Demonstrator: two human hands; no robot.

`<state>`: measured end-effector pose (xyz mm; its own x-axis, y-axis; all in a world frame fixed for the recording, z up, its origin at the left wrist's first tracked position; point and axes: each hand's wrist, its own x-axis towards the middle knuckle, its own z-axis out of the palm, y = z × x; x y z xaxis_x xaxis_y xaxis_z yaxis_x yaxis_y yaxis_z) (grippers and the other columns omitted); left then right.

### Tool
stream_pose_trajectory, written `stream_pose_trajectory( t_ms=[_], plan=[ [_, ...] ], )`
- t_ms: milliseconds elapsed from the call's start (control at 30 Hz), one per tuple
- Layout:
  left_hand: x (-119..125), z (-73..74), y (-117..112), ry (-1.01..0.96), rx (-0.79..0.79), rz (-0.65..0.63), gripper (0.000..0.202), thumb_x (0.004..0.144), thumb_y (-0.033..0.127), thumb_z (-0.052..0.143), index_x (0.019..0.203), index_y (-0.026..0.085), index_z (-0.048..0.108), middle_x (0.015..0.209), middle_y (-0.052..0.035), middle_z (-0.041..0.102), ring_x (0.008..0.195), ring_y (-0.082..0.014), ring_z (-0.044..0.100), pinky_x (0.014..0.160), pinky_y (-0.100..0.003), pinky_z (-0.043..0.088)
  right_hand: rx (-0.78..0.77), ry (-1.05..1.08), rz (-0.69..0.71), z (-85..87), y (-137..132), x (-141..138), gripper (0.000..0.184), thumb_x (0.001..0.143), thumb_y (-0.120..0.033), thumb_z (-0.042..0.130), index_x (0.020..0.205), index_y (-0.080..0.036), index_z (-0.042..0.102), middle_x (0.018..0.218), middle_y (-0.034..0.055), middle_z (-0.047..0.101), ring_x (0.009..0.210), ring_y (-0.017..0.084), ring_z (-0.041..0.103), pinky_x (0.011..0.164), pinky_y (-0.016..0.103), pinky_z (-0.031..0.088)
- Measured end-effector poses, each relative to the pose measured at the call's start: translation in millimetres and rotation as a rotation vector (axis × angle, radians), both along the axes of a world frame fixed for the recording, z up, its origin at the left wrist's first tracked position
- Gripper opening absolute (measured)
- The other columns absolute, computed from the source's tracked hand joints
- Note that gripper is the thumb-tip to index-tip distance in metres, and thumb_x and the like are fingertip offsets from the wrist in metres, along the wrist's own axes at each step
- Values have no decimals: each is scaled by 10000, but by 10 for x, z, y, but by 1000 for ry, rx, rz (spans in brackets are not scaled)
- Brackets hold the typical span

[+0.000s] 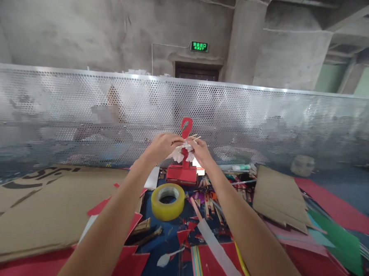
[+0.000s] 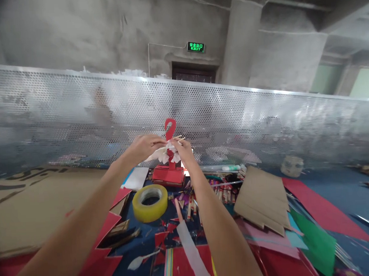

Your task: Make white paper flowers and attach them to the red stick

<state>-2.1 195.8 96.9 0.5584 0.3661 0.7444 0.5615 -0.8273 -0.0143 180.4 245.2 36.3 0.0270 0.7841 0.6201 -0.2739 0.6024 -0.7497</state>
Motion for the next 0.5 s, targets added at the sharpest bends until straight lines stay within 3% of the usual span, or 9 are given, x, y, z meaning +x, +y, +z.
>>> stream_pose_trajectory(
  t_ms=[200,367,500],
  plan=[
    [75,-130,66,57,273,82,209,940,179,481,1043,190,663,982,-65,662,943,-178,604,880,-317,466,6,-10,14,6,-39,3,223,710,-396,692,746,-178,667,730,-7,593,651,118,509,626,244,404],
    [96,-208,97,144,290,148,250,913,71,457,1109,148,592,1051,-92,643,1015,-204,590,896,-321,458,-29,15,38,5,-40,9,199,718,-378,669,767,-185,666,735,-10,599,656,116,514,627,237,413],
    [124,-204,127,83,291,136,205,924,115,473,1078,166,597,1037,-85,658,1022,-208,586,941,-345,426,-2,-1,10,-12,-8,13,230,740,-413,652,795,-191,673,711,-12,584,639,117,503,591,233,394]
  ],
)
